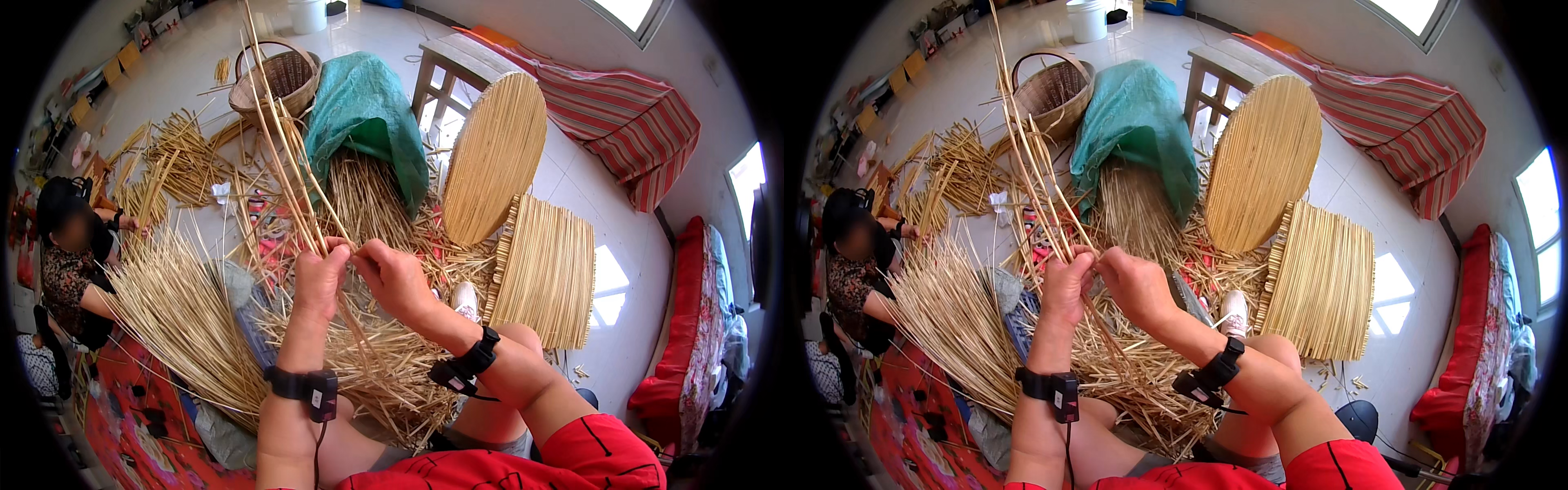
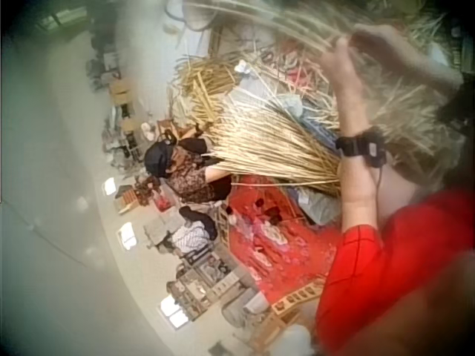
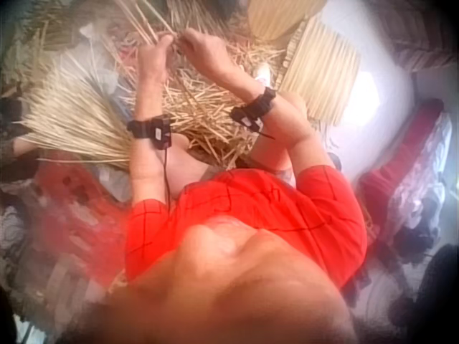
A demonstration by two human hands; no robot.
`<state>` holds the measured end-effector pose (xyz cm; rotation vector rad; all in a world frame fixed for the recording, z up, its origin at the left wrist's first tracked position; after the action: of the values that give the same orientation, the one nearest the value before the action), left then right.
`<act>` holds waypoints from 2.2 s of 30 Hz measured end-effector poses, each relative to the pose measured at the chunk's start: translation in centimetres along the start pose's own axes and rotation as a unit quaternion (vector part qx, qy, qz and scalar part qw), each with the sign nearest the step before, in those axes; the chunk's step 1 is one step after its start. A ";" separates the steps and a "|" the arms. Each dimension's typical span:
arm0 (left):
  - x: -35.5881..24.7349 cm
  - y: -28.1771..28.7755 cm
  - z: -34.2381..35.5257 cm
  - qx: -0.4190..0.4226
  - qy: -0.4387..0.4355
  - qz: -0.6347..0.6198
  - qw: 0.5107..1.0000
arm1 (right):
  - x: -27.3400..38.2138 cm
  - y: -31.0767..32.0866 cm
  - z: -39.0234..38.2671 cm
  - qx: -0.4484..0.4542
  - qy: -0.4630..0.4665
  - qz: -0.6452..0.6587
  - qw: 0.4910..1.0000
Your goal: The person weaves bundles of straw together by hand while sitting on the floor, picking up new stalks from a pile and incorporating them into a long woven strand.
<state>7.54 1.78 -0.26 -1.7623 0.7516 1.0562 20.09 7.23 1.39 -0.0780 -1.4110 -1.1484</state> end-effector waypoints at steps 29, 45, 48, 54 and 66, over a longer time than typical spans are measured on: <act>-0.6 0.1 0.0 0.041 -0.008 0.049 0.998 | -1.1 -0.5 0.3 0.074 -0.123 0.261 0.955; -0.2 0.2 0.1 0.035 -0.015 0.062 0.997 | -1.5 -0.7 0.5 0.118 -0.127 0.319 0.932; -0.1 0.6 0.2 0.039 0.000 0.021 0.999 | -0.9 -0.3 0.6 0.132 -0.123 0.340 0.923; -0.3 0.2 0.2 0.032 0.016 -0.023 0.999 | -1.3 -0.9 0.6 0.128 -0.129 0.447 0.876; -1.1 0.0 -0.6 0.034 0.029 0.094 0.995 | -2.8 -0.3 1.1 -0.023 -0.172 0.426 0.888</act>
<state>7.23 1.27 0.84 -1.6940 0.9938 1.0942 19.84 9.38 -0.75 -0.8868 -1.4144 -0.4298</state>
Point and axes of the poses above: each hand's wrist, its own z-axis towards the middle knuckle, its own y-axis out of the back of the hand, x = y × z, the point moved 2 cm from there along z, towards the middle knuckle, and after that the axes turned 11 degrees about x, right-handed, at the moved point
